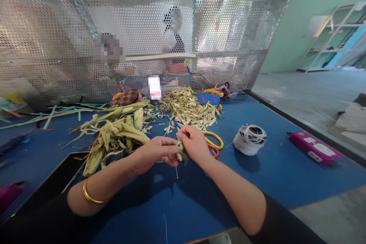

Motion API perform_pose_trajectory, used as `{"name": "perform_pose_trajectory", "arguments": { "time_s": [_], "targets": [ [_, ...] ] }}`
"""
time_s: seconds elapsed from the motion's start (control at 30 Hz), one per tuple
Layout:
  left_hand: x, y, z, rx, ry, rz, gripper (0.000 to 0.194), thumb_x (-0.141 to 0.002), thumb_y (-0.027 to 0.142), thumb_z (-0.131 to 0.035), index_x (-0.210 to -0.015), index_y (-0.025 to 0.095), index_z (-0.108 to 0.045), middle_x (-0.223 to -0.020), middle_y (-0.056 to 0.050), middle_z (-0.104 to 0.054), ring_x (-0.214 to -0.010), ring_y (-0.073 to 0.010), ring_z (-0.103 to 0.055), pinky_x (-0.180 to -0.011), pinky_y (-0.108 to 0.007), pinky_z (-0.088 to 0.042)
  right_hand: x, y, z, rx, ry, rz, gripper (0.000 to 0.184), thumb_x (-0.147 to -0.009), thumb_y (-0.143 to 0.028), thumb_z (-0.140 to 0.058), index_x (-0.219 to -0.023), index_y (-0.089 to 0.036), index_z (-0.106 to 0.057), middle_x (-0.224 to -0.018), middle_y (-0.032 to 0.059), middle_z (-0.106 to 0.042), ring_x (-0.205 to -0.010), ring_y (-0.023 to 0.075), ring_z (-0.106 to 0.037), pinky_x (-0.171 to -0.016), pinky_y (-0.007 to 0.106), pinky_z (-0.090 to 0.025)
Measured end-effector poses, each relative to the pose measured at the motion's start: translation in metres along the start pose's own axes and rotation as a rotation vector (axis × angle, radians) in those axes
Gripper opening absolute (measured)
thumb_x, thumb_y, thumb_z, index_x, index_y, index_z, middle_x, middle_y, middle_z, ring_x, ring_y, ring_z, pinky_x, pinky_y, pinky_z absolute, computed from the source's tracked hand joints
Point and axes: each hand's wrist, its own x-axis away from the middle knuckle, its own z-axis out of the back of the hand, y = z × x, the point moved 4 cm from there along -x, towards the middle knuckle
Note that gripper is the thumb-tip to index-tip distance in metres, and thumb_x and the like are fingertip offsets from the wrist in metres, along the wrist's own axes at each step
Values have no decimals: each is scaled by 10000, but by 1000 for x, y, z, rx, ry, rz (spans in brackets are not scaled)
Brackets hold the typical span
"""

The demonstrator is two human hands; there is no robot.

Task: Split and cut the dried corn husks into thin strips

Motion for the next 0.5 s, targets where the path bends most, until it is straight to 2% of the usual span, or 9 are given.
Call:
{"name": "perform_pose_trajectory", "arguments": {
  "time_s": [0.17,0.27,0.33,0.4,0.5],
  "targets": [
    [-2,-9,0,-20,142,59,458,-598,568,-702,-717,132,-630,-581,-11,-630,-450,-82,-542,-519,-223,-453,3,-3,-5,-146,-64,-71,144,-667,-323,-568,-632,-185,-551,-571,-38,-500,-544,106,-413,-512,239,-324],
    [-2,-12,-2,-19,121,88,413,-569,506,-744,-719,130,-662,-515,30,-563,-438,-59,-493,-514,-204,-435,5,-1,-9,-338,-187,-234,189,-630,-360,-612,-631,-186,-538,-514,-63,-441,-466,82,-352,-435,216,-275],
    [-2,-13,-3,-20,91,104,396,-573,479,-746,-754,132,-689,-498,41,-533,-442,-60,-484,-521,-211,-440,8,0,-11,-406,-216,-317,218,-614,-383,-627,-631,-190,-527,-487,-76,-407,-427,75,-319,-394,210,-237],
    [0,-14,-5,-26,68,111,380,-592,475,-728,-761,136,-692,-510,36,-542,-440,-64,-491,-518,-217,-441,9,0,-11,-386,-147,-307,219,-606,-383,-626,-625,-190,-525,-495,-73,-408,-429,76,-319,-382,208,-225],
    [1,-13,-7,-26,66,127,358,-593,478,-722,-688,140,-650,-530,29,-568,-426,-62,-499,-514,-221,-440,8,-2,-11,-277,-4,-197,184,-624,-353,-597,-608,-180,-535,-535,-55,-441,-485,85,-355,-426,213,-269]
  ]
}}
